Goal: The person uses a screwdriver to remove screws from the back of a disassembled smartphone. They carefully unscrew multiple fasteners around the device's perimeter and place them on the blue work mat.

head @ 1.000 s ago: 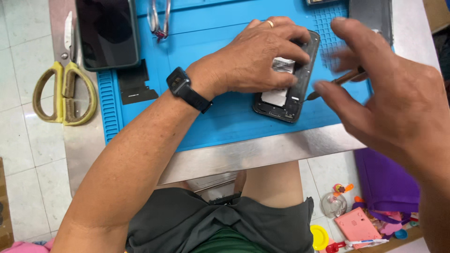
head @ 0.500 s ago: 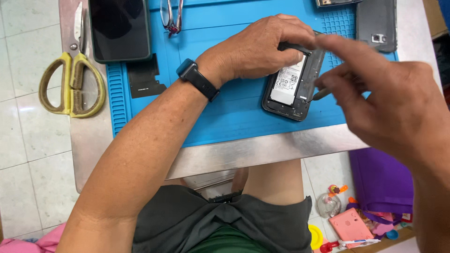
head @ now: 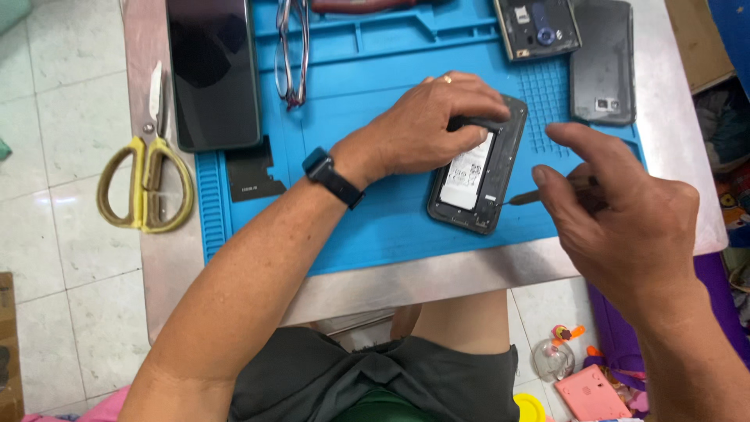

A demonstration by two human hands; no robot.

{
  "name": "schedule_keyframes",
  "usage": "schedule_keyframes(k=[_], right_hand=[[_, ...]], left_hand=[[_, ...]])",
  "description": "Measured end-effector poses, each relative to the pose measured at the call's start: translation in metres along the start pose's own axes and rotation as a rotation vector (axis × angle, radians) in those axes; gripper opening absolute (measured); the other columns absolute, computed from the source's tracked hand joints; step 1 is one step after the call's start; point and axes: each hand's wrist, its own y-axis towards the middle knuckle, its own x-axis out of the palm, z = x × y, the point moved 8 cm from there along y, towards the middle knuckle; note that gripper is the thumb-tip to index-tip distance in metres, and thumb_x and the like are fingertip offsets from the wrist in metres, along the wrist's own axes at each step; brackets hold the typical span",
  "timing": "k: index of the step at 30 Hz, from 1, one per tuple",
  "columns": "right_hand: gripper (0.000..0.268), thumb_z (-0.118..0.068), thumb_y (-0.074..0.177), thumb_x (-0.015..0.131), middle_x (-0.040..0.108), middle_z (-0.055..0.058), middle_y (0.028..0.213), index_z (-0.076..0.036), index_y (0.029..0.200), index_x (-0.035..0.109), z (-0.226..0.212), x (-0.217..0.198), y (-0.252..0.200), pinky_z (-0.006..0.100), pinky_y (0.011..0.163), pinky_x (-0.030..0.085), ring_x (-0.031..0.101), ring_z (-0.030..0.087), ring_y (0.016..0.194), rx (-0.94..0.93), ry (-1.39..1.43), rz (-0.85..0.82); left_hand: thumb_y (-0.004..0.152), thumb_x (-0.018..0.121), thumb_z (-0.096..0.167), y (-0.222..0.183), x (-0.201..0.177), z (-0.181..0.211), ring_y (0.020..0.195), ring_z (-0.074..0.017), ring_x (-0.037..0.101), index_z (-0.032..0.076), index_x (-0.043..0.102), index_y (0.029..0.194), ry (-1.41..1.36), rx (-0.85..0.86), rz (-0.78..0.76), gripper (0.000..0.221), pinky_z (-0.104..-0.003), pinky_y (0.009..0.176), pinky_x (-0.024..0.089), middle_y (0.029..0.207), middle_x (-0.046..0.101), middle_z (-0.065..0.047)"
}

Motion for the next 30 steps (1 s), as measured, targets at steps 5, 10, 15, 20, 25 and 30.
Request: schedule_keyframes(k=[5, 10, 15, 20, 25, 30], right_hand=[[0.030, 0.001, 0.118, 0.070, 0.060, 0.010, 0.080, -0.003, 0.147, 0.062, 0.054, -0.001, -0.005, 0.026, 0.063, 0.049, 0.060, 0.016, 0.062, 0.350, 0.509, 0.145], [0.030, -0.013, 0.114, 0.058, 0.049, 0.008, 0.102, -0.012, 0.144, 0.055, 0.121, 0.027, 0.007, 0.025, 0.059, 0.050, 0.055, 0.016, 0.057, 0.624, 0.884, 0.312], [0.012, -0.013, 0.103, 0.073, 0.057, 0.007, 0.067, -0.012, 0.103, 0.061, 0.134, 0.042, 0.030, 0.027, 0.050, 0.048, 0.062, 0.019, 0.055, 0.689, 1.187, 0.315], [0.015, -0.003, 0.101, 0.072, 0.058, 0.005, 0.072, -0.012, 0.096, 0.060, 0.142, 0.051, 0.033, 0.026, 0.054, 0.050, 0.063, 0.017, 0.060, 0.653, 1.221, 0.268], [0.022, -0.025, 0.108, 0.078, 0.053, -0.002, 0.077, -0.016, 0.100, 0.059, 0.169, 0.057, 0.081, 0.031, 0.061, 0.051, 0.059, 0.015, 0.064, 0.470, 1.312, 0.274], [0.028, -0.046, 0.088, 0.077, 0.061, -0.008, 0.078, -0.019, 0.089, 0.068, 0.143, 0.079, 0.140, 0.022, 0.053, 0.032, 0.053, 0.002, 0.064, 0.681, 1.468, 0.247]], left_hand=[[0.098, 0.056, 0.008, -0.005, -0.006, -0.005, 0.126, -0.0291, 0.066, 0.005, 0.075, 0.123, -0.117, -0.110, 0.054, 0.031, -0.046, 0.114, 0.048, 0.129, 0.075, -0.012], [0.102, 0.059, 0.005, -0.008, -0.020, 0.001, 0.125, -0.0302, 0.064, 0.004, 0.074, 0.119, -0.088, -0.163, 0.220, 0.023, -0.047, 0.112, 0.050, 0.129, 0.070, -0.010], [0.099, 0.063, 0.004, -0.013, -0.024, -0.006, 0.086, -0.0306, 0.062, 0.002, 0.075, 0.111, 0.404, -0.279, 0.402, 0.017, -0.042, 0.087, 0.050, 0.098, 0.072, -0.009], [0.099, 0.061, 0.008, -0.013, -0.023, -0.013, 0.085, -0.0281, 0.058, 0.007, 0.076, 0.110, 0.412, -0.366, 0.381, 0.018, -0.041, 0.075, 0.052, 0.092, 0.069, -0.003], [0.097, 0.060, 0.011, -0.015, -0.026, -0.018, 0.085, -0.0268, 0.060, 0.011, 0.077, 0.106, 0.387, -0.419, 0.412, 0.019, -0.041, 0.074, 0.052, 0.090, 0.070, 0.001], [0.099, 0.061, 0.011, -0.016, -0.028, -0.021, 0.086, -0.0261, 0.061, 0.011, 0.077, 0.110, 0.332, -0.442, 0.388, 0.020, -0.040, 0.078, 0.053, 0.093, 0.072, 0.002]])
